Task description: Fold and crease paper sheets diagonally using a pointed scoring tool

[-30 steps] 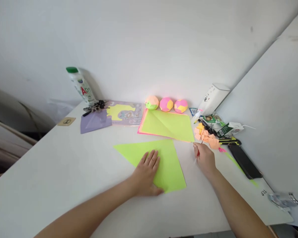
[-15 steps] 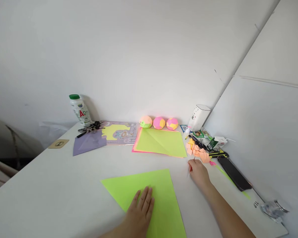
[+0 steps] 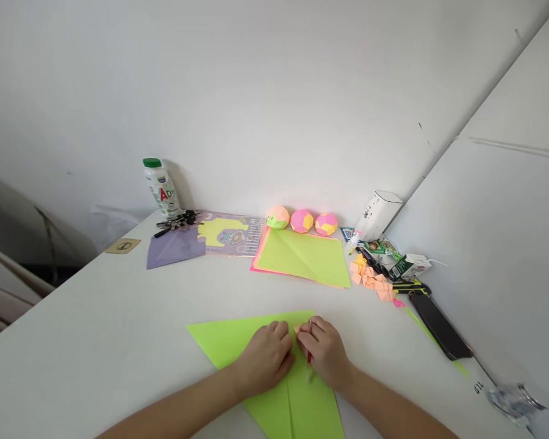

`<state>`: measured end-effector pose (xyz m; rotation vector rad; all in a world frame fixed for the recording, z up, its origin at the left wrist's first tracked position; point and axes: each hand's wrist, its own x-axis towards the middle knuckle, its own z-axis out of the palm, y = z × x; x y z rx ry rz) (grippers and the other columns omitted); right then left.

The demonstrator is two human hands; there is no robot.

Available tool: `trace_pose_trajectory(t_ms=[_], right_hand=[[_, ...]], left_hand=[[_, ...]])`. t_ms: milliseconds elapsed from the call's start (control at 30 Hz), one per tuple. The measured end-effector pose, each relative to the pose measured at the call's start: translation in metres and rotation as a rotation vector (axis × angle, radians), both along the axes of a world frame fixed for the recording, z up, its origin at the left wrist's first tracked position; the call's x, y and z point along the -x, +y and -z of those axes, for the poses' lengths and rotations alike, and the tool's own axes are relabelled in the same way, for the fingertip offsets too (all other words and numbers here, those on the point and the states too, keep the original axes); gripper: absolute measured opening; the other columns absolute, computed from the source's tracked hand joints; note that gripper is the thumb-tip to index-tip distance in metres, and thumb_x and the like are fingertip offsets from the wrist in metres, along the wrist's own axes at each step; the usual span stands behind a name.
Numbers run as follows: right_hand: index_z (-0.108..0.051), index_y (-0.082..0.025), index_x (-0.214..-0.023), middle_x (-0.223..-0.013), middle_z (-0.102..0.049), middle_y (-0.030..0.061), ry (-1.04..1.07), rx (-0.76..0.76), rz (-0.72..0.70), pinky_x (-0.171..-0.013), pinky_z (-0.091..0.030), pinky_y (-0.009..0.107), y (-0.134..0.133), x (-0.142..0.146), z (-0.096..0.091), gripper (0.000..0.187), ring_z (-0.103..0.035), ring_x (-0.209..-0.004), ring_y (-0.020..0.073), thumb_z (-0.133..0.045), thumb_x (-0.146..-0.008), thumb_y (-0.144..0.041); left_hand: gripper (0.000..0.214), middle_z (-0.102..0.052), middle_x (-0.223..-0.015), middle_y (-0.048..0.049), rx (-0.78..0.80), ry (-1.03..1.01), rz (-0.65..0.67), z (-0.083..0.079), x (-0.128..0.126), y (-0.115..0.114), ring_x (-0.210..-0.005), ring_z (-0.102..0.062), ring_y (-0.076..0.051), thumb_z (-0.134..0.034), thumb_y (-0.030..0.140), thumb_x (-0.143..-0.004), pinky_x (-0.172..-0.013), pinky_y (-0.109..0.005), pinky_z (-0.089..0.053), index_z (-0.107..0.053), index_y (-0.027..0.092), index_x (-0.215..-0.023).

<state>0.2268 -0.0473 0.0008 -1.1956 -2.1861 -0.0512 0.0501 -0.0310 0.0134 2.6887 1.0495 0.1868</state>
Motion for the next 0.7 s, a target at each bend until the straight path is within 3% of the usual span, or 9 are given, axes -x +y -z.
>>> trace_pose_trajectory(t_ms=[100, 300, 433, 567, 700], right_hand=[[-0.058, -0.021, -0.072, -0.061, -0.056, 0.0002, 0.079, 0.018, -0.048, -0.059, -0.044, 0.028, 0.004, 0.0, 0.003, 0.024, -0.049, -0.062, 0.0149, -0.046, -0.088, -0.007], [-0.058, -0.021, -0.082, -0.074, -0.063, 0.0031, 0.195, 0.066, -0.099, -0.063, -0.049, 0.031, 0.013, -0.007, 0.005, 0.014, -0.054, -0.07, 0.0169, -0.052, -0.082, -0.008], [-0.055, -0.021, -0.089, -0.078, -0.063, 0.0033, 0.227, 0.11, -0.084, -0.062, -0.051, 0.03, 0.013, -0.009, 0.006, 0.027, -0.057, -0.072, 0.0177, -0.048, -0.073, -0.001], [-0.051, -0.022, -0.094, -0.094, -0.062, 0.0051, 0.299, 0.24, -0.073, -0.07, -0.053, 0.031, 0.013, -0.013, 0.006, 0.045, -0.06, -0.084, 0.0187, -0.042, -0.059, 0.003], [-0.048, -0.023, -0.089, -0.097, -0.059, 0.0049, 0.374, 0.333, -0.11, -0.073, -0.052, 0.031, 0.013, -0.014, 0.006, 0.044, -0.059, -0.09, 0.0186, -0.038, -0.056, 0.004]], left_hand=[[0.008, -0.054, -0.089, -0.0043, 0.0, -0.015, -0.025, 0.005, -0.001, 0.001, -0.082, -0.052, -0.02, -0.046, 0.021, -0.086, -0.072, -0.033, -0.046, -0.053, 0.018, -0.086], [0.011, -0.055, -0.086, -0.0049, -0.014, 0.036, -0.058, -0.002, -0.014, 0.007, -0.078, -0.057, -0.02, -0.043, 0.02, -0.088, -0.066, -0.031, -0.048, -0.052, 0.017, -0.092], [0.012, -0.056, -0.08, -0.0051, -0.028, 0.06, -0.083, 0.001, -0.027, 0.013, -0.067, -0.058, -0.02, -0.042, 0.019, -0.087, -0.053, -0.028, -0.044, -0.053, 0.016, -0.091], [0.016, -0.057, -0.082, -0.0043, -0.053, 0.037, -0.097, 0.009, -0.029, 0.017, -0.065, -0.059, -0.019, -0.039, 0.019, -0.089, -0.053, -0.028, -0.044, -0.053, 0.018, -0.097], [0.017, -0.058, -0.079, -0.0027, -0.07, 0.035, -0.088, 0.019, -0.026, 0.021, -0.063, -0.059, -0.018, -0.043, 0.011, -0.085, -0.052, -0.026, -0.042, -0.053, 0.019, -0.095]])
